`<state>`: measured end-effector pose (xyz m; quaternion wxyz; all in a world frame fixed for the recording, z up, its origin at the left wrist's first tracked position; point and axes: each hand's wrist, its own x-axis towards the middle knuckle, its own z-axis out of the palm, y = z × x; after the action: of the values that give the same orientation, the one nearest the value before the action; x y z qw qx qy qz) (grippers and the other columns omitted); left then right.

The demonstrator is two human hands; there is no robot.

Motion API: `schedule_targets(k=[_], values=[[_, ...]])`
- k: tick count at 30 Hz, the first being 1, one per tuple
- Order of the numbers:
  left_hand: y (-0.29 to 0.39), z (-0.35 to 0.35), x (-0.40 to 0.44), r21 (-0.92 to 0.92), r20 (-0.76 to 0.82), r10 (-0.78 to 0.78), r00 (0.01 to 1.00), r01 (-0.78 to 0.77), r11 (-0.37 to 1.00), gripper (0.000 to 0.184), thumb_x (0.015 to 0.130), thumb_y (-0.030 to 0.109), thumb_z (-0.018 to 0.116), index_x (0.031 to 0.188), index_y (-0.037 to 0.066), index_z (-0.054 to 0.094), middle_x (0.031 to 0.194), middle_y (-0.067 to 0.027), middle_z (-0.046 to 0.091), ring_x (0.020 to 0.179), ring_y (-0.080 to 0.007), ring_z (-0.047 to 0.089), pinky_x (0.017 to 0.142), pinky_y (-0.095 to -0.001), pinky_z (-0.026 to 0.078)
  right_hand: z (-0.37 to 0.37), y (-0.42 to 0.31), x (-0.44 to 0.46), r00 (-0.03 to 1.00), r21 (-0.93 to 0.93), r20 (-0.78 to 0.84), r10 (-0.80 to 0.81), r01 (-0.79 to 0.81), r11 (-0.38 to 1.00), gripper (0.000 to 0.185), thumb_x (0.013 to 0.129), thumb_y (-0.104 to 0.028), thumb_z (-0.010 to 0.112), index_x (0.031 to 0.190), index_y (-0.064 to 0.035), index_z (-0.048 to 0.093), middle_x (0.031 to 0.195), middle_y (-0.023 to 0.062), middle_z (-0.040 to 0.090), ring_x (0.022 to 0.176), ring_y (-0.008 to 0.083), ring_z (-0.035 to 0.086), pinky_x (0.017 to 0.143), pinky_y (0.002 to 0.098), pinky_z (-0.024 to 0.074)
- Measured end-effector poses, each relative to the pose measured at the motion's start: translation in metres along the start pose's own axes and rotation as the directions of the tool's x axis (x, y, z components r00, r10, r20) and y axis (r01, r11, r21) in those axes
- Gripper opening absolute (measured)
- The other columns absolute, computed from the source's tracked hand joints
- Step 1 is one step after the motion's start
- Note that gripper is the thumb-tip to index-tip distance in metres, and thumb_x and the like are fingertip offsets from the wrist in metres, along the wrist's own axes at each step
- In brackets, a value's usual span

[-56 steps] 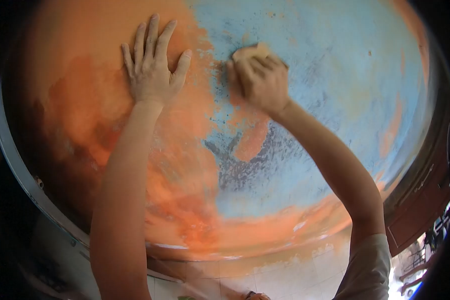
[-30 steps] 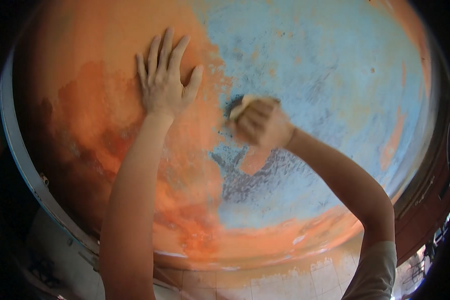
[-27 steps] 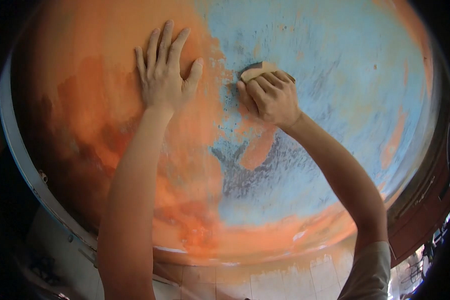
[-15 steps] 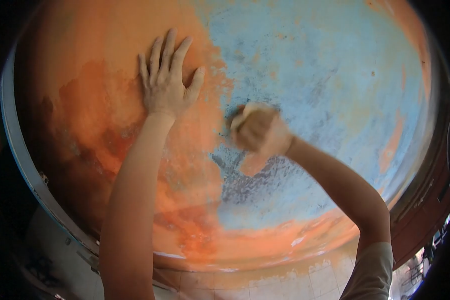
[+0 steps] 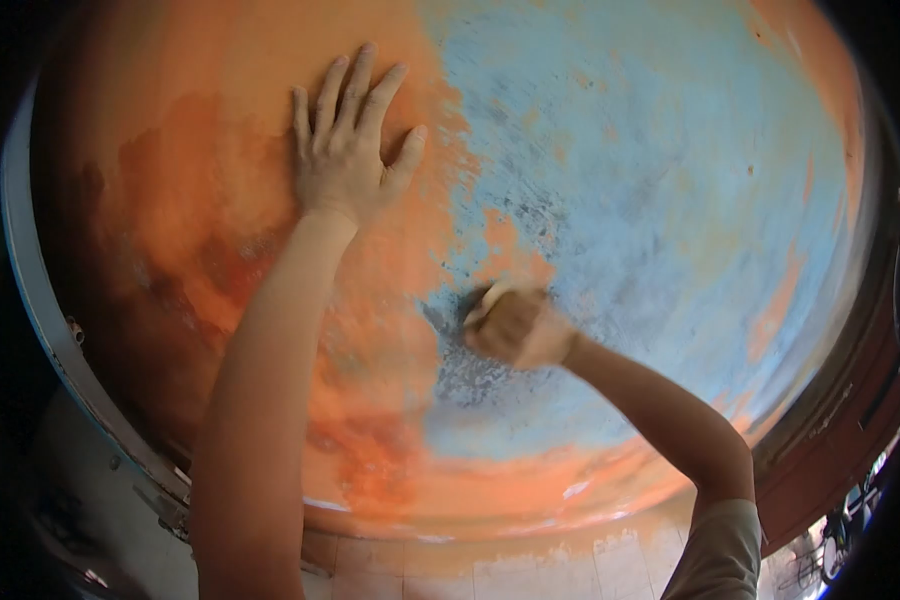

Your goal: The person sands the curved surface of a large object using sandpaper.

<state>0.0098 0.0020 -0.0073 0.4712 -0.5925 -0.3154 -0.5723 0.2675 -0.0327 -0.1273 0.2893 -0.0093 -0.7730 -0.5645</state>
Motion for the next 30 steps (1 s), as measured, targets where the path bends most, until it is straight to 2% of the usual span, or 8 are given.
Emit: schedule_targets(k=[7, 12, 16, 20, 23, 25, 28, 30], values=[[0.001, -0.001, 0.0, -0.03, -0.016, 0.002, 1.0, -0.003, 1.0, 0.062, 0.093, 0.049, 0.053, 0.149, 0.028, 0.041, 0.16, -0.0009, 0.031, 0.147, -0.0276, 0.028, 0.121, -0.059, 0.012, -0.015, 0.064, 0.026, 0.896, -0.24, -0.211, 0.392, -0.436, 0.868, 0.029, 0.085, -0.006, 0.067, 0.066, -0.0135, 0.047, 0.056, -0.0004, 0.05, 0.043, 0.0112, 0.039, 0.045, 0.0283, 0.0343], [0.003, -0.003, 0.002, -0.017, -0.053, 0.042, 0.998, -0.042, 0.999, 0.061, 0.091, 0.043, 0.059, 0.147, 0.025, 0.044, 0.159, -0.0037, 0.035, 0.145, -0.0304, 0.031, 0.119, -0.0587, 0.016, 0.011, -0.056, -0.037, 0.98, 0.032, 0.197, 0.018, -0.025, 0.999, 0.018, 0.084, -0.016, 0.071, 0.072, -0.0121, 0.059, 0.065, 0.0005, 0.059, 0.063, 0.0156, 0.059, 0.052, 0.0325, 0.0502], [0.01, -0.016, 0.004, 0.009, 0.06, -0.017, 0.998, 0.017, 1.0, 0.066, 0.085, 0.038, 0.063, 0.144, 0.014, 0.045, 0.157, -0.0165, 0.034, 0.144, -0.0385, 0.03, 0.118, -0.0603, 0.016, 0.006, -0.035, -0.027, 0.989, 0.094, 0.132, -0.066, 0.054, 0.994, 0.008, 0.082, -0.015, 0.07, 0.078, -0.0106, 0.065, 0.069, 0.0007, 0.063, 0.067, 0.0163, 0.061, 0.052, 0.0321, 0.0504], [0.008, -0.015, 0.005, 0.01, 0.026, 0.004, 1.0, -0.005, 1.0, 0.063, 0.086, 0.036, 0.062, 0.142, 0.011, 0.047, 0.156, -0.0159, 0.036, 0.143, -0.0377, 0.032, 0.118, -0.0591, 0.018, -0.011, 0.077, 0.028, 0.964, -0.052, -0.195, 0.181, -0.194, 0.98, 0.023, 0.084, -0.018, 0.072, 0.069, -0.0116, 0.056, 0.072, 0.0022, 0.063, 0.053, 0.0191, 0.056, 0.048, 0.0343, 0.0468], [0.011, -0.013, 0.003, 0.031, 0.012, 0.013, 1.0, -0.013, 0.999, 0.063, 0.086, 0.036, 0.062, 0.142, 0.011, 0.047, 0.156, -0.016, 0.037, 0.143, -0.0375, 0.033, 0.118, -0.0588, 0.018, -0.016, 0.094, 0.037, 0.901, -0.295, -0.191, 0.39, -0.432, 0.853, 0.023, 0.084, -0.018, 0.072, 0.068, -0.0138, 0.055, 0.07, 0.0018, 0.063, 0.053, 0.018, 0.057, 0.049, 0.0339, 0.0449], [0.01, -0.012, 0.007, 0.043, 0.004, 0.016, 1.0, -0.016, 0.999, 0.063, 0.086, 0.036, 0.062, 0.142, 0.011, 0.047, 0.156, -0.016, 0.037, 0.143, -0.0374, 0.033, 0.118, -0.0586, 0.018, -0.001, 0.061, 0.033, 0.935, -0.01, -0.236, 0.265, -0.275, 0.961, 0.021, 0.084, -0.015, 0.07, 0.069, -0.0135, 0.056, 0.068, 0.0017, 0.062, 0.058, 0.0175, 0.059, 0.049, 0.0346, 0.0438], [0.011, -0.014, 0.003, 0.031, 0.014, 0.006, 1.0, -0.006, 0.999, 0.064, 0.086, 0.036, 0.062, 0.143, 0.012, 0.047, 0.155, -0.0161, 0.037, 0.143, -0.0378, 0.033, 0.118, -0.0586, 0.017, 0.024, -0.038, -0.017, 0.994, -0.045, 0.062, 0.086, -0.084, 0.995, 0.008, 0.082, -0.014, 0.069, 0.08, -0.0117, 0.062, 0.072, 0.001, 0.063, 0.065, 0.0159, 0.06, 0.052, 0.0337, 0.0483], [0.01, -0.014, 0.006, 0.017, 0.018, 0.005, 1.0, -0.005, 1.0, 0.064, 0.086, 0.037, 0.062, 0.143, 0.012, 0.047, 0.155, -0.0163, 0.037, 0.143, -0.038, 0.032, 0.118, -0.0596, 0.017, 0.016, -0.067, -0.022, 0.982, 0.029, 0.165, -0.093, 0.09, 0.996, 0.025, 0.087, -0.02, 0.069, 0.069, -0.0159, 0.054, 0.062, -0.0014, 0.06, 0.062, 0.0122, 0.059, 0.051, 0.0316, 0.0485]])
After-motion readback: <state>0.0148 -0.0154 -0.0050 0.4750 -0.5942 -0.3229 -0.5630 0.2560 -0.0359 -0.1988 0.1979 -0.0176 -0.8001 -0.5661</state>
